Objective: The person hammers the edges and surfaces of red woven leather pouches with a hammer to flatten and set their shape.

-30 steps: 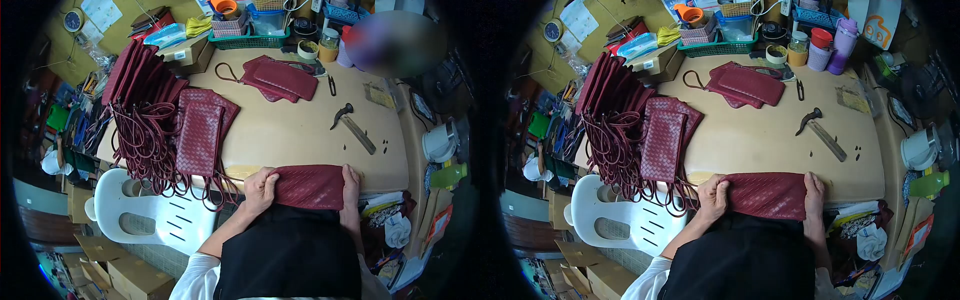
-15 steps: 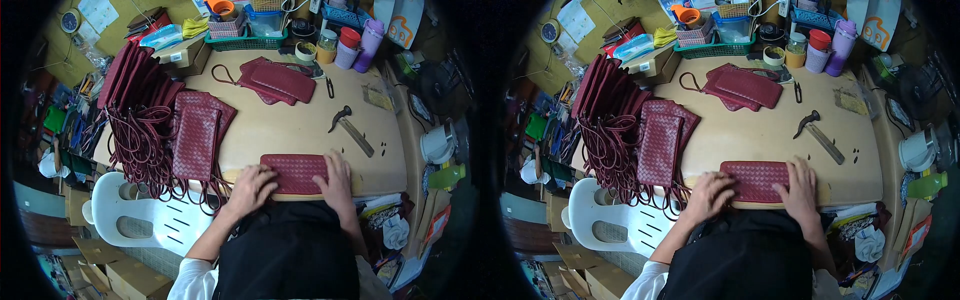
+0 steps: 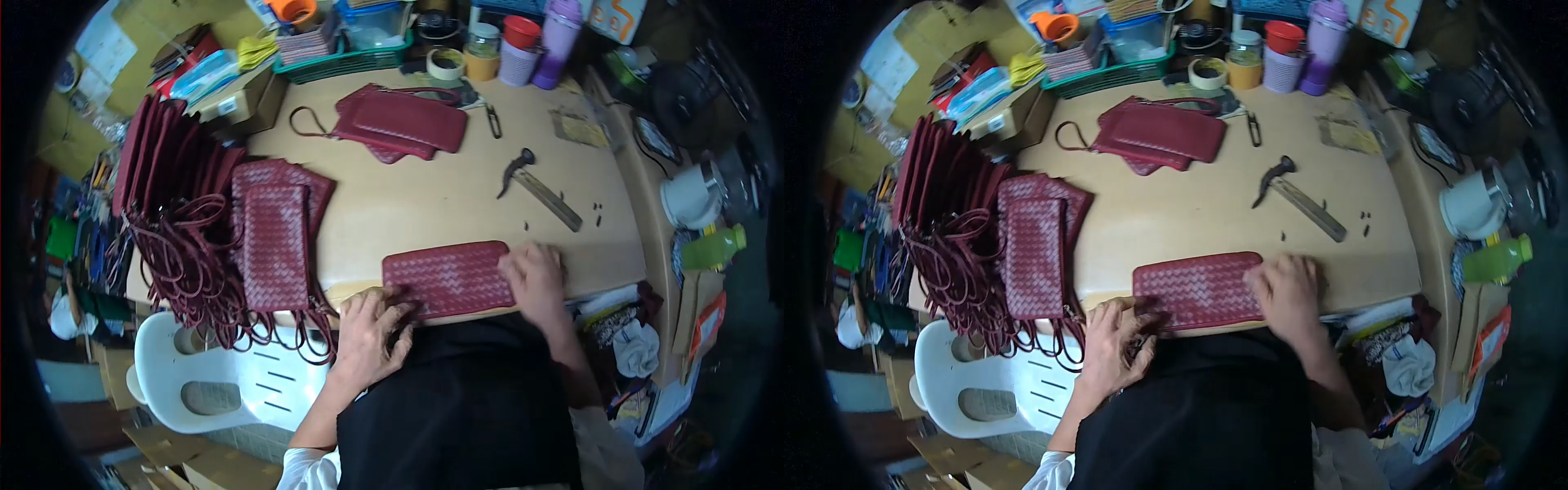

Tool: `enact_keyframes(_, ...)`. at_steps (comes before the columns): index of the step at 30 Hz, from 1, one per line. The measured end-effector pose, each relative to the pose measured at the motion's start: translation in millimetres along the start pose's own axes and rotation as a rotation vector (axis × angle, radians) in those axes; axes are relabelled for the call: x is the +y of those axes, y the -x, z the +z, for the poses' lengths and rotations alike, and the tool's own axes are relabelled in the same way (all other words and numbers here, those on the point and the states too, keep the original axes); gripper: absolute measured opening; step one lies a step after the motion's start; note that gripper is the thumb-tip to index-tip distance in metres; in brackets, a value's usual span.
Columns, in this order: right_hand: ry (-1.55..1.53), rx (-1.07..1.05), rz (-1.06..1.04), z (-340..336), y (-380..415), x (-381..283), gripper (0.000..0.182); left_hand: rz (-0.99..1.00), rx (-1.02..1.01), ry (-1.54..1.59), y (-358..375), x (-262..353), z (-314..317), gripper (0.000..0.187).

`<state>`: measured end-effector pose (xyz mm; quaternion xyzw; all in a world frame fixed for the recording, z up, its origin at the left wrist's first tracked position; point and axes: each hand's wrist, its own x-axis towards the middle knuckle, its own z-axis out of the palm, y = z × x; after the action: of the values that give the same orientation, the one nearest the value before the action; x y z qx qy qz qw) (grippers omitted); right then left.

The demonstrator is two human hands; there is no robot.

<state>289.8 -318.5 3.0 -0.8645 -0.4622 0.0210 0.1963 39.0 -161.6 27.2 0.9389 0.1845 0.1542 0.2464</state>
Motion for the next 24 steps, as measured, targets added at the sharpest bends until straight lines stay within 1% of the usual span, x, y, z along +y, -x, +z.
enact_keyframes(1, -0.074, -0.088, 0.118, -5.5, -13.0, 12.7, 0.035, 0.023, -0.011, 0.01, -4.8, 2.5, 6.0, 0.043)
enact_keyframes(3, -0.052, 0.329, -0.043, -10.0, -39.7, 34.2, 0.027, 0.184, -0.071, -0.026, -14.9, 9.8, 17.9, 0.055)
enact_keyframes(4, -0.045, 0.337, -0.032, -15.5, -44.9, 37.1, 0.027, 0.239, -0.116, -0.125, -16.1, 8.6, 23.9, 0.074)
enact_keyframes(5, -0.152, 0.305, -0.031, -21.2, -49.7, 35.6, 0.029, 0.247, -0.119, -0.124, -17.4, 11.4, 22.0, 0.074)
enact_keyframes(6, -0.262, 0.268, -0.037, -26.4, -54.2, 30.5, 0.03, 0.095, -0.063, -0.058, -18.8, 14.8, 17.3, 0.081)
enact_keyframes(8, -0.337, 0.025, -0.101, -34.2, -35.8, -3.6, 0.038, -0.192, 0.005, 0.031, -10.0, 6.5, 15.4, 0.095)
enact_keyframes(9, -0.385, -0.047, -0.196, -27.0, -26.1, -19.4, 0.044, -0.29, 0.02, 0.014, -6.2, -0.9, 15.3, 0.09)
enact_keyframes(10, -0.434, -0.12, -0.297, -18.6, -17.4, -34.7, 0.051, -0.311, 0.014, 0.064, -2.3, -10.3, 18.2, 0.08)
enact_keyframes(11, -0.365, -0.187, -0.357, -9.9, -9.9, -49.1, 0.07, -0.333, 0.011, 0.114, 2.0, -17.8, 19.8, 0.071)
enact_keyframes(13, -0.281, -0.149, -0.502, 14.1, -8.0, -66.0, 0.085, -0.314, 0.063, 0.213, 3.9, -15.4, 23.5, 0.053)
enact_keyframes(14, -0.288, -0.153, -0.52, 16.7, -11.5, -71.1, 0.085, -0.198, 0.156, 0.323, 2.8, -10.9, 23.8, 0.042)
enact_keyframes(15, -0.304, -0.109, -0.475, 17.3, -15.3, -75.1, 0.089, -0.149, 0.209, 0.39, 3.7, -4.0, 25.9, 0.034)
enact_keyframes(16, -0.315, -0.065, -0.426, 16.0, -19.2, -77.9, 0.092, -0.049, 0.219, 0.41, 5.3, 0.2, 24.9, 0.032)
enact_keyframes(17, -0.39, 0.029, -0.421, 8.8, -25.3, -78.2, 0.086, 0.054, 0.228, 0.431, 7.1, 3.3, 24.6, 0.03)
enact_keyframes(19, -0.481, -0.194, -0.345, -4.2, -31.0, -65.6, 0.07, 0.091, 0.243, 0.468, 9.2, 1.4, 30.2, 0.031)
enact_keyframes(20, -0.574, -0.134, -0.349, -6.0, -31.4, -63.5, 0.047, 0.088, 0.244, 0.49, 9.3, -1.2, 32.0, 0.031)
enact_keyframes(21, -0.563, -0.133, -0.353, -7.2, -29.7, -62.6, 0.047, 0.088, 0.243, 0.512, 9.4, -4.4, 34.4, 0.031)
enact_keyframes(22, -0.587, -0.133, -0.32, -7.9, -26.5, -61.7, 0.039, 0.047, 0.229, 0.554, 12.7, -7.4, 39.2, 0.029)
enact_keyframes(23, -0.614, -0.134, -0.285, -8.0, -23.9, -60.7, 0.031, 0.051, 0.231, 0.561, 10.7, -8.2, 37.4, 0.029)
enact_keyframes(24, -0.609, -0.064, -0.329, -6.6, -22.1, -61.4, 0.026, 0.038, 0.187, 0.578, 8.5, -7.4, 33.4, 0.031)
